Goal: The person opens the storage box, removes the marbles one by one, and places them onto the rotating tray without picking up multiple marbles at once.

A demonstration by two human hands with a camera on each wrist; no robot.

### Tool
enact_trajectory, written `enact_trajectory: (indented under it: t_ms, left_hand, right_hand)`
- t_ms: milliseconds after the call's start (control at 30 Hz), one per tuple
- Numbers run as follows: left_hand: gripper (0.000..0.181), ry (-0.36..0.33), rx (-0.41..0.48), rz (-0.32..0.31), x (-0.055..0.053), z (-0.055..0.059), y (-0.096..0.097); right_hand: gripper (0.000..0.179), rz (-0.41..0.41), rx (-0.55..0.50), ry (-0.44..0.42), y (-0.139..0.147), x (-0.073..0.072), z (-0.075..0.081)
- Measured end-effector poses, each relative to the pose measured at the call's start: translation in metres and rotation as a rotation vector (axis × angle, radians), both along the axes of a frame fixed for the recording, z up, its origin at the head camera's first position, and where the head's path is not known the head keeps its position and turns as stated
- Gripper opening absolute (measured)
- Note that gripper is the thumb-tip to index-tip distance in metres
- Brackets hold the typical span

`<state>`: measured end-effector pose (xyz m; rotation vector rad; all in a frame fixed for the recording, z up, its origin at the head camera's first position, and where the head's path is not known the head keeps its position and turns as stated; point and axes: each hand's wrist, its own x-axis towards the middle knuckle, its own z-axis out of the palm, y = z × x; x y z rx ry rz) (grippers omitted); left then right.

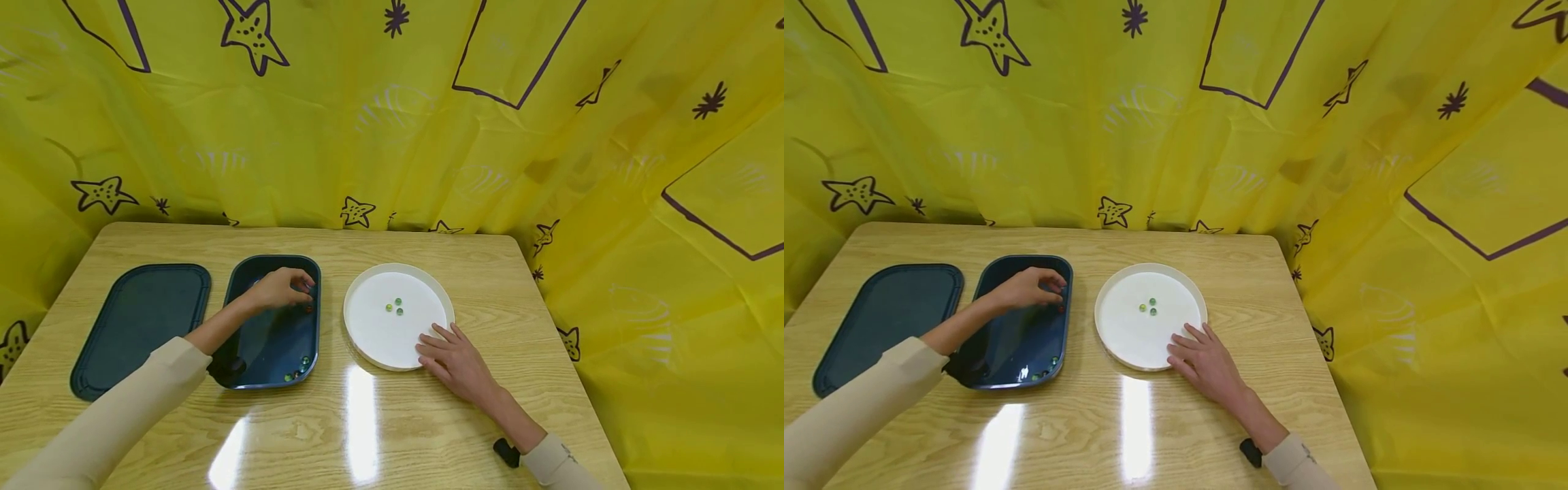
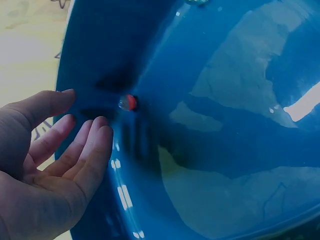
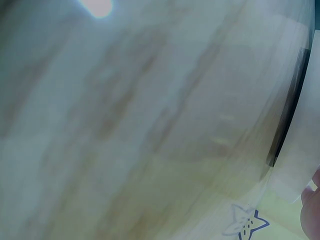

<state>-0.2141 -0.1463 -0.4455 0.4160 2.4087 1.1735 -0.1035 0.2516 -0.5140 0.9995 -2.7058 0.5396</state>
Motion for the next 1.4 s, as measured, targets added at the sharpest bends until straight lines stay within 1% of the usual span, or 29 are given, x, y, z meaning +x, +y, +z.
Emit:
enact_trajectory:
  t_ms: [67, 167, 367, 500, 667, 800, 1167, 1400]
  left_hand:
    - [0.029, -0.004, -0.018, 0.003, -0.001, -0.002, 0.000]
    - [0.026, 0.001, -0.045, -0.011, -0.001, -0.006, 0.000]
    - [0.024, -0.005, -0.055, -0.045, -0.003, -0.014, 0.000]
    - [0.022, 0.000, -0.075, -0.048, -0.004, -0.018, 0.002]
    - [0.020, 0.053, -0.131, -0.063, -0.004, -0.019, 0.004]
    - [0.018, 0.088, -0.158, -0.079, -0.003, -0.018, 0.006]
    - [0.014, 0.112, -0.174, -0.078, -0.003, -0.022, 0.007]
    - [0.009, 0.127, -0.169, -0.085, -0.002, -0.020, 0.006]
  right_hand:
    - [0.028, 0.001, 0.000, 0.000, 0.000, 0.000, 0.000]
    - [0.028, 0.002, 0.000, -0.002, 0.000, 0.000, 0.000]
    - [0.028, 0.007, -0.007, 0.005, 0.000, 0.000, 0.000]
    - [0.029, 0.008, -0.009, 0.004, 0.000, -0.001, 0.000]
    - [0.029, 0.007, -0.009, 0.002, 0.001, -0.001, -0.001]
    - [0.028, 0.006, -0.005, 0.000, 0.001, -0.001, 0.000]
    - [0.029, 0.000, 0.000, -0.010, 0.001, 0.000, 0.000]
    - [0.029, -0.004, -0.002, -0.012, 0.000, 0.000, 0.000]
